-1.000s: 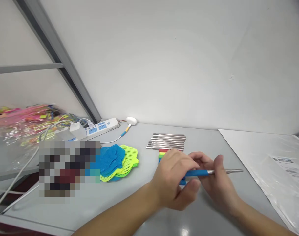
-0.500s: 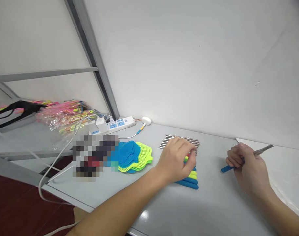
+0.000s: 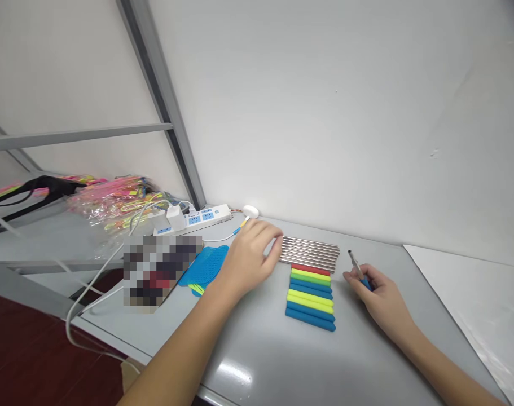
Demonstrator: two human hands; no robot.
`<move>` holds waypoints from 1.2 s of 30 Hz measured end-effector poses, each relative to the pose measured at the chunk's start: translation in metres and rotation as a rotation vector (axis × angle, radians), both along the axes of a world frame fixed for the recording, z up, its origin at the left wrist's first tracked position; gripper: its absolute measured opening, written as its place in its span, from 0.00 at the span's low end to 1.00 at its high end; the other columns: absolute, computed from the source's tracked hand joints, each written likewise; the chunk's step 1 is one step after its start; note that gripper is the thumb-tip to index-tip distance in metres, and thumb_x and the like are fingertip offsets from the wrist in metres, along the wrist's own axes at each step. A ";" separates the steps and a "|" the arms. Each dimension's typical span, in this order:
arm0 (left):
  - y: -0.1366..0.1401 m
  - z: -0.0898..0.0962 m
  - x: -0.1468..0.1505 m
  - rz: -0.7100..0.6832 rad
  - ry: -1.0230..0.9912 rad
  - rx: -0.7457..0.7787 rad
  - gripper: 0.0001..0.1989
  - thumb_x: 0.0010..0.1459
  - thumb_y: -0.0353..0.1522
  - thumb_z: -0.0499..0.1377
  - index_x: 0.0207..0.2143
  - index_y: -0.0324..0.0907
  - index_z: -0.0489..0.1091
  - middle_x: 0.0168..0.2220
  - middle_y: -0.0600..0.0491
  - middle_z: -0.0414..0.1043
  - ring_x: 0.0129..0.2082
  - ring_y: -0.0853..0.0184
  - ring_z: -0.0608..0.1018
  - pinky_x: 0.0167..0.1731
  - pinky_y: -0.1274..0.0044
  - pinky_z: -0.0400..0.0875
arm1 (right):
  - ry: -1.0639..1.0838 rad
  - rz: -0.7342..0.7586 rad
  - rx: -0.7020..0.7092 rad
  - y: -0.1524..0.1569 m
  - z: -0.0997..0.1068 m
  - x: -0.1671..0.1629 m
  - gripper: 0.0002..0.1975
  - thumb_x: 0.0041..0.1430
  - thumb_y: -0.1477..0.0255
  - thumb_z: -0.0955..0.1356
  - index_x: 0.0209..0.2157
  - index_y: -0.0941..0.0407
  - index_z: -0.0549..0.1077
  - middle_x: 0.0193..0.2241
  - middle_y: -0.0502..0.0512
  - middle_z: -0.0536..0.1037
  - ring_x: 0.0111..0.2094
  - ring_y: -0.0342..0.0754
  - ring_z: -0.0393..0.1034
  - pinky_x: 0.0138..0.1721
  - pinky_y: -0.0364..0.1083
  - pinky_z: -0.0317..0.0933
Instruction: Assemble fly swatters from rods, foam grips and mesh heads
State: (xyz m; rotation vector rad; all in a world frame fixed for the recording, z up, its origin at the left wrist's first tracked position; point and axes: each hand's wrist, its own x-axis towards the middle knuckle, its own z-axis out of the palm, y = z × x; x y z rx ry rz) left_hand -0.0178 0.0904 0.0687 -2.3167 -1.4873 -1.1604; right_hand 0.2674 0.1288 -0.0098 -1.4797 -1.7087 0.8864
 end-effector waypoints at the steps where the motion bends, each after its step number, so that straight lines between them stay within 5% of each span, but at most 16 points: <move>1: -0.009 -0.002 -0.008 0.041 -0.009 0.013 0.06 0.64 0.28 0.52 0.40 0.42 0.68 0.38 0.51 0.72 0.42 0.62 0.70 0.46 0.68 0.65 | -0.031 0.017 -0.003 0.000 0.000 0.000 0.18 0.58 0.52 0.66 0.29 0.53 0.68 0.22 0.45 0.63 0.25 0.43 0.56 0.26 0.42 0.53; 9: -0.078 -0.045 -0.069 0.389 -0.002 -0.119 0.19 0.64 0.32 0.52 0.57 0.42 0.60 0.54 0.45 0.67 0.55 0.56 0.67 0.55 0.62 0.63 | -0.189 0.095 0.001 0.001 -0.007 0.002 0.18 0.55 0.50 0.67 0.35 0.50 0.72 0.24 0.45 0.69 0.27 0.45 0.62 0.28 0.42 0.58; 18: -0.120 -0.072 -0.071 0.498 0.054 -0.265 0.26 0.63 0.28 0.48 0.64 0.41 0.54 0.59 0.43 0.63 0.62 0.54 0.61 0.57 0.58 0.62 | -0.232 0.062 0.026 0.000 -0.005 0.001 0.21 0.57 0.48 0.63 0.34 0.51 0.73 0.24 0.47 0.72 0.26 0.46 0.64 0.27 0.42 0.59; 25: -0.124 -0.076 -0.076 0.517 0.143 -0.205 0.24 0.61 0.23 0.51 0.58 0.46 0.63 0.52 0.48 0.72 0.51 0.56 0.71 0.44 0.64 0.67 | -0.274 0.100 0.108 -0.001 -0.012 0.003 0.20 0.60 0.49 0.62 0.31 0.51 0.71 0.25 0.47 0.72 0.27 0.47 0.65 0.27 0.42 0.60; 30: -0.123 -0.067 -0.074 0.480 0.160 -0.081 0.13 0.62 0.25 0.55 0.45 0.47 0.73 0.44 0.50 0.77 0.44 0.59 0.73 0.39 0.67 0.61 | -0.299 0.146 0.118 -0.004 -0.012 0.001 0.20 0.61 0.51 0.61 0.30 0.51 0.72 0.23 0.46 0.71 0.25 0.46 0.63 0.25 0.42 0.59; 36: -0.125 -0.050 -0.065 0.387 -0.007 0.250 0.11 0.59 0.23 0.60 0.41 0.47 0.74 0.38 0.52 0.78 0.39 0.62 0.72 0.42 0.66 0.63 | -0.318 0.211 0.142 -0.007 -0.008 -0.003 0.19 0.63 0.52 0.60 0.30 0.50 0.71 0.22 0.46 0.71 0.25 0.47 0.63 0.27 0.44 0.60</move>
